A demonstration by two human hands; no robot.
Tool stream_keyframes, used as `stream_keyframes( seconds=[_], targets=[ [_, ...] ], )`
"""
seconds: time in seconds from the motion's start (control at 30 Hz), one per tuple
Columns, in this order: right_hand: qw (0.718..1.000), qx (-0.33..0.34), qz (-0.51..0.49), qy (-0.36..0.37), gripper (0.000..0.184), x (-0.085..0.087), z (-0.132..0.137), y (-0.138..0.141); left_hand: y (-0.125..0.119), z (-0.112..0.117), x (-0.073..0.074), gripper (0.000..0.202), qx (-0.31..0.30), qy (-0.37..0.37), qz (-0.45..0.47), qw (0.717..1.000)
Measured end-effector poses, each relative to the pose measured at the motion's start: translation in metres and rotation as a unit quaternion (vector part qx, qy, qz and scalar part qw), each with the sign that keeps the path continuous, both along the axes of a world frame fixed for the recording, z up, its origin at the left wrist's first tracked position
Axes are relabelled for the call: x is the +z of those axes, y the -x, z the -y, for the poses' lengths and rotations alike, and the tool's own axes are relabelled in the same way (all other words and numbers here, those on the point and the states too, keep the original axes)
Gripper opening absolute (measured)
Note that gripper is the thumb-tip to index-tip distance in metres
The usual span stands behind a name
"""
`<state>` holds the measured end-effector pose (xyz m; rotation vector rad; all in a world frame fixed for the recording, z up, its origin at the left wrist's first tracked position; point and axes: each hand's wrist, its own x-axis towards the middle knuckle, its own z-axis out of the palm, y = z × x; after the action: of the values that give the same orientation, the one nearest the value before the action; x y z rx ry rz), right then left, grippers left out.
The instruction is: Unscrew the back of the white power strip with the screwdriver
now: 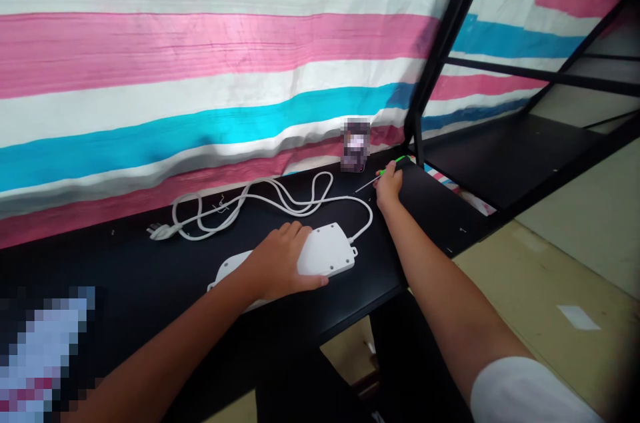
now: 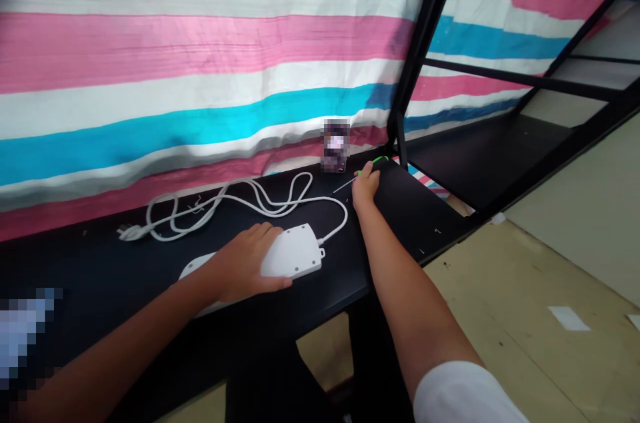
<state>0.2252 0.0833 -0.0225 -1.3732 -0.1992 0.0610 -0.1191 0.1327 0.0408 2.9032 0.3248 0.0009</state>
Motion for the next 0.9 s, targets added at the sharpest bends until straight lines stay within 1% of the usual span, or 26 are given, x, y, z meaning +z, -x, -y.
stream_keyframes(
  seconds=[0.1,0.23,0.5,0.9],
  targets=[
    [1.0,-0.017,0.001,0.011,0.027,-0.0006,-0.003,0.002,-0.0006,0.0006,0.0006,0.075,0.002,-0.004,-0.001,1.0],
    [1.0,-0.005,0.003,0.018,0.026,0.0007,-0.0045,0.0046,-0.0006,0.0012,0.0014,0.074,0.003,0.001,-0.002,1.0],
    [1.0,-0.015,0.003,0.014,0.029,0.0015,-0.0033,0.0044,-0.0014,0.0006,0.0036,0.073,0.004,0.006,-0.008,1.0],
    [1.0,-0.023,-0.003,0.002,0.028,0.0028,-0.0027,0.0045,0.0005,-0.0001,0.0009,0.073,0.0,0.003,0.003,1.0]
  ],
)
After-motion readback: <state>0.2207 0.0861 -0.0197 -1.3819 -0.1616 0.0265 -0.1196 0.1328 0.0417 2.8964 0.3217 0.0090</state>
